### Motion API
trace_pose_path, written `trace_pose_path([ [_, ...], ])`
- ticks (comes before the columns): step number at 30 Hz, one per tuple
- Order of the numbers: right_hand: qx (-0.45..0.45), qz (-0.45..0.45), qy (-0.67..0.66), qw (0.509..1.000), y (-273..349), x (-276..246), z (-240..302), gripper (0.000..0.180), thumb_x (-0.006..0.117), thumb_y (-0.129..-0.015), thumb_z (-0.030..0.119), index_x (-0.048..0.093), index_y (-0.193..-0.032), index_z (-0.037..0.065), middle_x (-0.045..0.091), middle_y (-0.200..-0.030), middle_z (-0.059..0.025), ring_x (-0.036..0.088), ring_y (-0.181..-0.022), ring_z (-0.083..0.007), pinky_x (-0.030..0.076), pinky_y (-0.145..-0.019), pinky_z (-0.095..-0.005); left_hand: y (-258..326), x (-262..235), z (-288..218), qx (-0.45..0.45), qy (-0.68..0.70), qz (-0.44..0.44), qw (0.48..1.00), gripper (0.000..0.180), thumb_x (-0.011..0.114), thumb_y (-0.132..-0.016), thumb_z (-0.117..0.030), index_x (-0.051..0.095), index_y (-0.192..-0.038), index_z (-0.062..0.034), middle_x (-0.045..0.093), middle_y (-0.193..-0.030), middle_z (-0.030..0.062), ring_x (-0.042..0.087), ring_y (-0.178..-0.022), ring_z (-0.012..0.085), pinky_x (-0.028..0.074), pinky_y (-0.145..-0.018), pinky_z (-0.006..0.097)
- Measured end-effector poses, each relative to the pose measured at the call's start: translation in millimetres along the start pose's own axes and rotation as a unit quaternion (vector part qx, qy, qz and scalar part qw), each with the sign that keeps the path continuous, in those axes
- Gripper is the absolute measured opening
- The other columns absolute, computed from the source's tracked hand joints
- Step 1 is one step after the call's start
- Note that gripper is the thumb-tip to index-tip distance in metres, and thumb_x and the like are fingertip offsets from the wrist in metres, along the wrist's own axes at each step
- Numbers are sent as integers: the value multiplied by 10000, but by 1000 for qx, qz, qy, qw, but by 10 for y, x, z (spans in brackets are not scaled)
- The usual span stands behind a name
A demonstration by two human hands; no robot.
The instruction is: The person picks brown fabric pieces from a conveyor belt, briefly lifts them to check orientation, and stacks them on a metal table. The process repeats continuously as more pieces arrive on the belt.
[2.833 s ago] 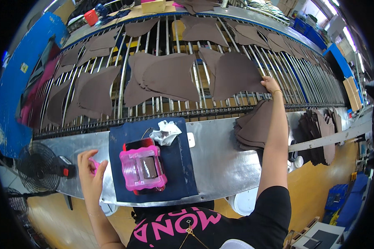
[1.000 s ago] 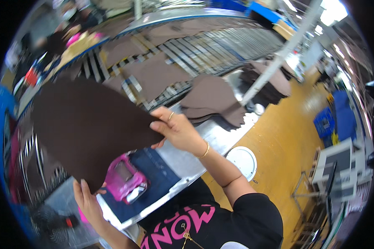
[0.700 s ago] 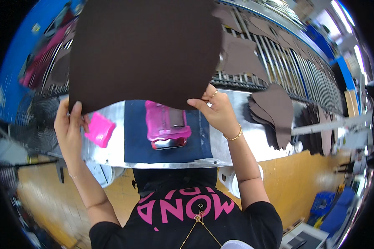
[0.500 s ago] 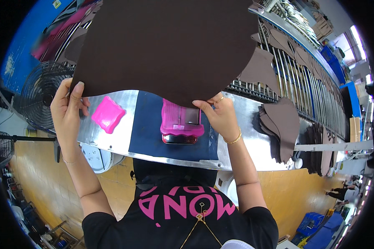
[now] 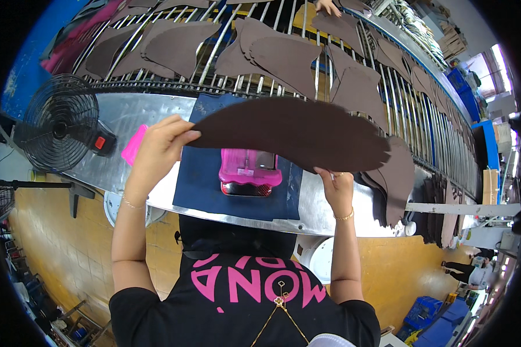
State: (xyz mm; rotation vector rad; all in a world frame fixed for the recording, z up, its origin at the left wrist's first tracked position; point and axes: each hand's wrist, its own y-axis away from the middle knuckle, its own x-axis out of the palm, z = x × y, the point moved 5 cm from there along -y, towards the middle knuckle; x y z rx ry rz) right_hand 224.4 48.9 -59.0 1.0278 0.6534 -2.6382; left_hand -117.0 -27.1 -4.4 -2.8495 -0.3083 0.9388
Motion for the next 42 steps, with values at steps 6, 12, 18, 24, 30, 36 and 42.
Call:
trace_pose_path([
  [6,145,-80,-58,985,649,-435,-642,69,680,-820,32,713,-857,-17,705,-765,-96,613,-668,-141,454,-619,-266,-192,488,-468,186,-49,48,980,95,696,-752,-36,670,-837,-1,522,-766,81,558,-654,230,452,-573,321],
  [12,170,-197,-29,965,1052,-1337,-611,74,678,-834,2,604,-829,-3,598,-643,-12,451,-601,-53,363,-555,-209,-326,995,-881,314,-126,134,932,116,752,-691,-111,688,-764,-47,521,-898,54,535,-809,240,456,-667,334],
  [18,179,-183,-91,963,1101,-1539,-647,77,639,-882,19,565,-902,15,475,-648,58,409,-627,-40,339,-572,-179,-792,1204,-1292,420,-56,26,905,51,688,-747,-134,713,-741,-89,536,-1018,77,500,-976,273,397,-791,398],
  [24,27,-425,-192,884,313,-1564,-239,202,620,-923,151,581,-1027,-17,588,-849,-26,517,-796,-93,422,-768,-243,-1473,1012,-2160,536,-131,-121,826,140,693,-723,-172,710,-861,-149,505,-1173,85,433,-1126,288,335,-899,445],
  [30,17,-261,211,942,-467,-1325,-26,302,666,-866,227,616,-1047,-9,619,-1046,-183,587,-966,-292,459,-850,-357,-1688,918,-2653,628,-256,-216,702,135,580,-725,-194,647,-724,-76,487,-1170,108,363,-1207,290,249,-963,514],
  [36,197,-143,-133,961,-1056,-543,28,291,590,-930,210,587,-1059,-51,653,-800,-111,642,-530,-219,514,-466,-311,-1774,1086,-2499,635,-365,-228,642,169,557,-744,-250,634,-831,-127,456,-1341,80,311,-1295,279,197,-1014,539],
  [42,212,-153,-566,782,-1391,252,-795,234,504,-973,152,461,-1142,-4,632,-961,-115,683,-681,-225,601,-555,-300,-1542,767,-2367,568,-257,-220,750,418,726,-746,-319,663,-1139,-191,467,-1317,80,401,-1235,315,325,-988,414],
])
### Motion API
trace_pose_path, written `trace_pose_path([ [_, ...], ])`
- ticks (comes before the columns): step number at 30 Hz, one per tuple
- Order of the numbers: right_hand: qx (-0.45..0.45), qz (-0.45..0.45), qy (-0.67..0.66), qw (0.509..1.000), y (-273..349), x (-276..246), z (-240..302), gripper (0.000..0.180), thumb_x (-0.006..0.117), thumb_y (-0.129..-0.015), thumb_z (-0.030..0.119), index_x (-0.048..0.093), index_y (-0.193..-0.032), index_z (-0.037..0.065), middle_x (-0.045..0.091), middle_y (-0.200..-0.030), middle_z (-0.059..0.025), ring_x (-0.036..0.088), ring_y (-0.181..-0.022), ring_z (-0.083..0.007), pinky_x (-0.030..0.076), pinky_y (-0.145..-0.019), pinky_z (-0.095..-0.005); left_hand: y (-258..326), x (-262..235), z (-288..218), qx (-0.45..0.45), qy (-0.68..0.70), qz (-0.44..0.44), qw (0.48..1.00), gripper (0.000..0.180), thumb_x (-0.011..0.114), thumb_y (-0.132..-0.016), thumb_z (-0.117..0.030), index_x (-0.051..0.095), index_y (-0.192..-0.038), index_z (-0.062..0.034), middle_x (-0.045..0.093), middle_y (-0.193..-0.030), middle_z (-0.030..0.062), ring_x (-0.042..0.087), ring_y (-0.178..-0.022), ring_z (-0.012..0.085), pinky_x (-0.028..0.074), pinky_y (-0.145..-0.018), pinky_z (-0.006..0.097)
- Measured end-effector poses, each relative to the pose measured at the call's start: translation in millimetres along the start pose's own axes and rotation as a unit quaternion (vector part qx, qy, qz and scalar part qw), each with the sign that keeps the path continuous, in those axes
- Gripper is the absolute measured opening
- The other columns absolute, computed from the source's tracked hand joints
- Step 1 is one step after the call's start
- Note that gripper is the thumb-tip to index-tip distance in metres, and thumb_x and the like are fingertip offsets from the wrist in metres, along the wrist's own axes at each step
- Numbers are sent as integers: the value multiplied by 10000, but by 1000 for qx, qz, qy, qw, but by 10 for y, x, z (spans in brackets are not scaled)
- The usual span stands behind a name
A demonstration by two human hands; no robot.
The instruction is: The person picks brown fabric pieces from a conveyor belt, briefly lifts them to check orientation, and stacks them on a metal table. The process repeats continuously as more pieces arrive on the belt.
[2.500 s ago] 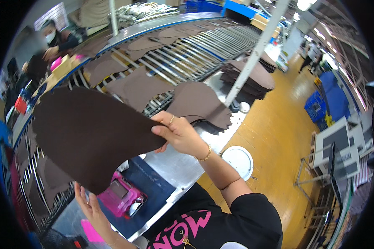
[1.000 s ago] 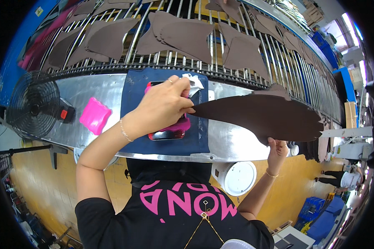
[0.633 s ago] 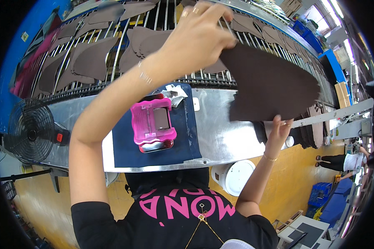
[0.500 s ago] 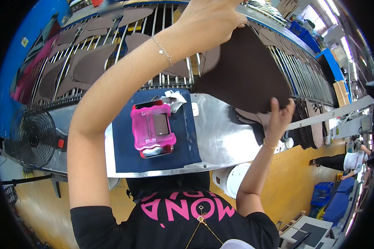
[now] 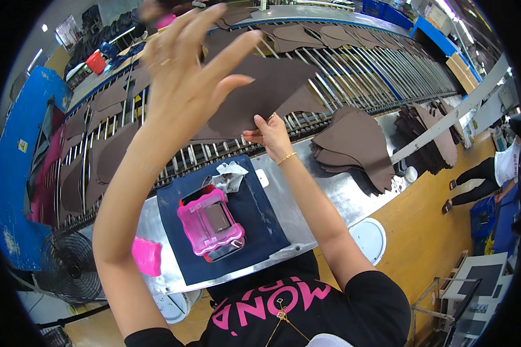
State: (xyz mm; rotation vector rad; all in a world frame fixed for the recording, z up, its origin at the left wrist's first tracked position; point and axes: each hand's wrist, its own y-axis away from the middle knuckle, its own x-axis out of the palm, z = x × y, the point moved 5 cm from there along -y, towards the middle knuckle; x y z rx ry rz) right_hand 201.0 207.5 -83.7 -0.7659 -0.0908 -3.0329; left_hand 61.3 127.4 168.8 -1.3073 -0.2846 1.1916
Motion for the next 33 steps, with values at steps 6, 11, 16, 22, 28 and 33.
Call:
trace_pose_path([
  [6,-20,-149,-200,968,-703,-457,-262,344,404,-950,-26,173,-1197,-94,425,-1067,-208,639,-946,-391,603,-773,-431,979,-570,344,-166,-44,140,975,554,698,-830,-333,528,-1313,-120,281,-1458,149,322,-1318,327,246,-1083,429],
  [11,-26,-191,-238,952,-1288,-746,-380,476,360,-942,-62,68,-1318,-75,411,-1099,-182,630,-972,-379,602,-794,-439,2229,-1197,537,-411,-56,147,898,544,667,-865,-252,477,-1352,-99,306,-1422,174,307,-1328,344,289,-1060,460],
  [16,-29,-206,-244,947,-1654,-1057,-490,440,335,-947,-50,93,-1311,-100,405,-1109,-185,644,-937,-386,619,-712,-438,3011,-1690,484,-526,-134,181,820,560,622,-897,-261,420,-1391,-93,296,-1413,181,331,-1306,349,291,-1069,467],
  [22,-9,-245,-204,948,-1633,-1264,-535,210,471,-982,172,502,-958,-34,601,-848,-139,662,-729,-235,601,-631,-338,3114,-1727,435,-545,-138,182,807,561,593,-919,-273,387,-1412,-101,301,-1405,184,327,-1308,349,285,-1073,471],
  [28,2,-97,-55,994,-612,-792,-30,328,576,-939,349,551,-773,68,591,-611,-45,568,-482,-127,450,-424,-234,2954,-1516,390,-516,-112,174,831,557,594,-919,-268,387,-1407,-98,298,-1404,179,322,-1308,348,301,-1057,478],
  [33,-128,-245,339,899,576,-1527,849,313,624,-896,302,653,-830,-3,665,-696,-73,637,-562,-164,497,-540,-274,2982,-1359,354,-490,-80,168,852,567,600,-917,-240,370,-1414,-97,298,-1401,174,340,-1301,337,323,-1058,461],
])
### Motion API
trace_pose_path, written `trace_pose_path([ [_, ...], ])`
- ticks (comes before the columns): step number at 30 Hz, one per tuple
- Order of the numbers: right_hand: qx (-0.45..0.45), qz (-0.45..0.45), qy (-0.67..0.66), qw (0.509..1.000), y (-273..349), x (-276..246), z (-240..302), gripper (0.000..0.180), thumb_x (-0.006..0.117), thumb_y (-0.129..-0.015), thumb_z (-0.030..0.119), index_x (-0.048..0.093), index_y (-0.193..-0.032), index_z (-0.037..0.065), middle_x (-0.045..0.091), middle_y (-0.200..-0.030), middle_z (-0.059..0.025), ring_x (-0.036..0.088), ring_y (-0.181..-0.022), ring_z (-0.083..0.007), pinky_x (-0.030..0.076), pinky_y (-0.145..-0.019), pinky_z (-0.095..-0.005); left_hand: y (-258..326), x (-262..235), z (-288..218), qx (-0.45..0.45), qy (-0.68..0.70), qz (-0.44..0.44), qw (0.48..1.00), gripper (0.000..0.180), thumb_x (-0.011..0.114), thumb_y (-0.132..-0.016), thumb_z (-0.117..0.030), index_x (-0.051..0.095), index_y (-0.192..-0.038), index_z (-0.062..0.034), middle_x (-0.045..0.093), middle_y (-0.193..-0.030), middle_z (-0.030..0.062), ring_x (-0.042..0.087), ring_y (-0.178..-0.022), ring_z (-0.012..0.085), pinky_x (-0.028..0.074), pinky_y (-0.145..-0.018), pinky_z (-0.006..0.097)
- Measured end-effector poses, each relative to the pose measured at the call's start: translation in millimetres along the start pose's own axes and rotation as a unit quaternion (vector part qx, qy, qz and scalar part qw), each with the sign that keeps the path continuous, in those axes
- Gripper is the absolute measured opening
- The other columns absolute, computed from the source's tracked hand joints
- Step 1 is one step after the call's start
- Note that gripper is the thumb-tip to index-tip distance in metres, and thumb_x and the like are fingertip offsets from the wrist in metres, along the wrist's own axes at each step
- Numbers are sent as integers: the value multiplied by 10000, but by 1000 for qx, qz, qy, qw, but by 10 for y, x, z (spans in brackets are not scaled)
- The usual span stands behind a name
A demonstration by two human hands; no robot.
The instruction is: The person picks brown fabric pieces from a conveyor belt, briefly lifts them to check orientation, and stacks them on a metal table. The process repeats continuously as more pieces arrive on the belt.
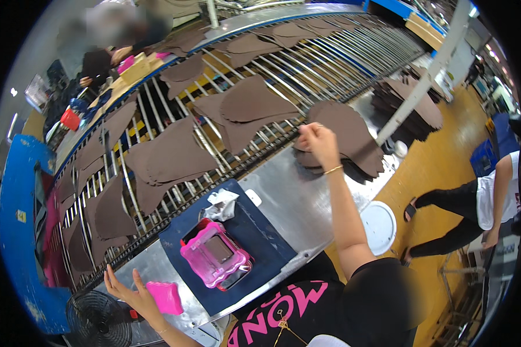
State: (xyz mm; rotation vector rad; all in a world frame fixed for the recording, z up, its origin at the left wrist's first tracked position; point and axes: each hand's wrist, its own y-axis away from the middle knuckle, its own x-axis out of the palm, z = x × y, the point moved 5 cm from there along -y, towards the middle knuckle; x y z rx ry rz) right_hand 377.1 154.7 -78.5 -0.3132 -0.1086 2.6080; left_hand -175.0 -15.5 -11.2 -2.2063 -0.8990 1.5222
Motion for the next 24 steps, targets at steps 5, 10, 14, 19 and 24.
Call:
trace_pose_path([
  [5,71,-163,543,821,269,-1516,-320,560,734,-751,405,611,-1153,34,550,-1198,-185,532,-1076,-383,466,-897,-427,71,113,-75,-4,39,13,999,561,598,-920,-202,362,-1418,-96,301,-1398,165,366,-1294,321,354,-1057,447],
  [10,130,-161,528,824,403,-1784,-567,665,777,-716,409,564,-1183,-14,466,-1307,-212,512,-1122,-403,448,-947,-427,114,239,-157,-5,74,29,997,557,594,-922,-189,362,-1421,-106,306,-1397,162,382,-1283,315,351,-1052,447],
  [14,144,-149,505,838,314,-1773,-572,709,807,-694,352,519,-1212,-38,529,-1223,-229,533,-1111,-386,444,-946,-443,105,180,-368,6,68,32,997,556,590,-922,-197,365,-1425,-118,306,-1403,162,395,-1276,309,351,-1031,448],
  [19,117,-127,494,852,309,-1718,-383,622,764,-760,226,474,-1241,-40,637,-1048,-225,656,-918,-346,538,-773,-433,199,86,-308,-22,93,40,995,577,609,-905,-192,369,-1426,-133,314,-1404,140,427,-1237,288,356,-998,438],
  [24,69,-65,308,947,550,-1364,323,327,477,-952,106,464,-1273,47,671,-877,-166,658,-516,-188,494,-402,-275,251,133,-308,-33,128,50,990,610,641,-877,-157,372,-1423,-134,309,-1410,121,430,-1236,279,363,-998,424],
])
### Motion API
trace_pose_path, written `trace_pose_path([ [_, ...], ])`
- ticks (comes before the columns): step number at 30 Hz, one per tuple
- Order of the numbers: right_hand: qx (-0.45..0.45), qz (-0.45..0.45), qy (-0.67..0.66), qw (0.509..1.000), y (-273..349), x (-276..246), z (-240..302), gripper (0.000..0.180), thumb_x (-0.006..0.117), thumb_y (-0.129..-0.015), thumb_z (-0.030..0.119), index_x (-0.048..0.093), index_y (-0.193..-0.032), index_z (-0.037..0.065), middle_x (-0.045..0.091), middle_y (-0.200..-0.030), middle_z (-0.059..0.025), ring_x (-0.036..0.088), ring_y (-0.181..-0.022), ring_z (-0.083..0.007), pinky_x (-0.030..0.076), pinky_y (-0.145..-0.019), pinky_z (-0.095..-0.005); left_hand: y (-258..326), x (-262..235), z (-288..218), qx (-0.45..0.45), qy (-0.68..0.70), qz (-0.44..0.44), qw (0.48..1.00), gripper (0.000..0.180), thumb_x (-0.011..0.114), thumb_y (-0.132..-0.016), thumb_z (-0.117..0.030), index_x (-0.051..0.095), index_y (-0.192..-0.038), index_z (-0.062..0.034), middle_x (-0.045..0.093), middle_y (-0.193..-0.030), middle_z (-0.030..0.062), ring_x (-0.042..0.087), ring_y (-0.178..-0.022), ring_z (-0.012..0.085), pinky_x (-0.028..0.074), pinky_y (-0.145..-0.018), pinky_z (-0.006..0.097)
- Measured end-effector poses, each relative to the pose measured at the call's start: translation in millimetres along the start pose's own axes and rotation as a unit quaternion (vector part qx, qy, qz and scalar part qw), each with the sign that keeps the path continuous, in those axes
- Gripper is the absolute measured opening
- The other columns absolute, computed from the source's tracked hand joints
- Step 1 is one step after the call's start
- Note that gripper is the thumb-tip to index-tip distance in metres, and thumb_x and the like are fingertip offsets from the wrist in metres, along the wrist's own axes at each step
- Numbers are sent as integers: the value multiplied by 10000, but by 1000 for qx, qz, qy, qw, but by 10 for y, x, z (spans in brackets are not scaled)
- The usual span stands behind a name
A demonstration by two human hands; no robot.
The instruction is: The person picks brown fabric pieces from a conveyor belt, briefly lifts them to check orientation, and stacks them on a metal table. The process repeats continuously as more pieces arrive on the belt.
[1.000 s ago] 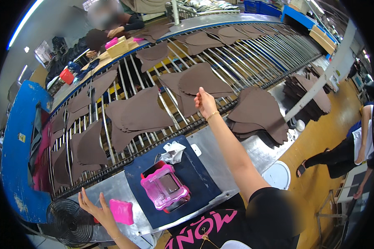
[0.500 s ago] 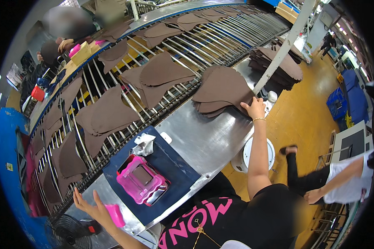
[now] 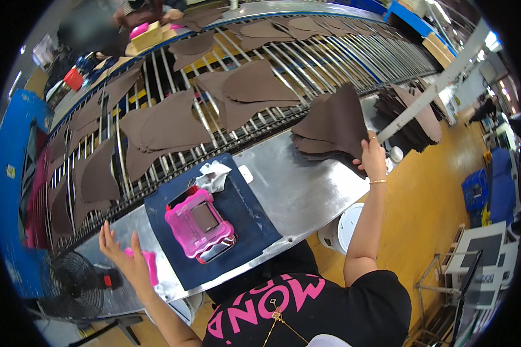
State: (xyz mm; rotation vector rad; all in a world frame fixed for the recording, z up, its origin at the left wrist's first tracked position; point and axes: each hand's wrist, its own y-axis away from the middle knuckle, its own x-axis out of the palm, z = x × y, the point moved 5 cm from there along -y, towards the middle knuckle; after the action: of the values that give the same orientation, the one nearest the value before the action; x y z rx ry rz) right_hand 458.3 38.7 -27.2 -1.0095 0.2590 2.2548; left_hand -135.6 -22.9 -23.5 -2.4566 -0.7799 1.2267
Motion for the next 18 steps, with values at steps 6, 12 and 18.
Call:
trace_pose_path([
  [6,-190,76,-224,953,435,13,1110,260,482,-987,182,487,-1204,38,663,-832,-114,652,-534,-163,481,-410,-214,-108,164,-441,59,36,24,997,570,686,-845,-167,453,-1361,-95,354,-1377,134,418,-1255,282,360,-1018,412],
  [12,-303,272,-445,798,1161,502,1865,222,491,-976,109,446,-1141,-33,653,-846,-152,655,-559,-189,524,-460,-231,-201,229,-730,37,308,-28,950,547,680,-864,-201,456,-1338,-43,455,-1289,148,545,-1133,248,489,-902,381],
  [18,-383,355,-404,751,1662,1119,2185,262,634,-889,85,535,-1103,-29,686,-859,-114,679,-761,-155,539,-577,-254,-243,-533,-318,-117,371,-4,921,216,635,-903,-154,610,-1019,27,649,-741,98,612,-552,142,486,-512,229],
])
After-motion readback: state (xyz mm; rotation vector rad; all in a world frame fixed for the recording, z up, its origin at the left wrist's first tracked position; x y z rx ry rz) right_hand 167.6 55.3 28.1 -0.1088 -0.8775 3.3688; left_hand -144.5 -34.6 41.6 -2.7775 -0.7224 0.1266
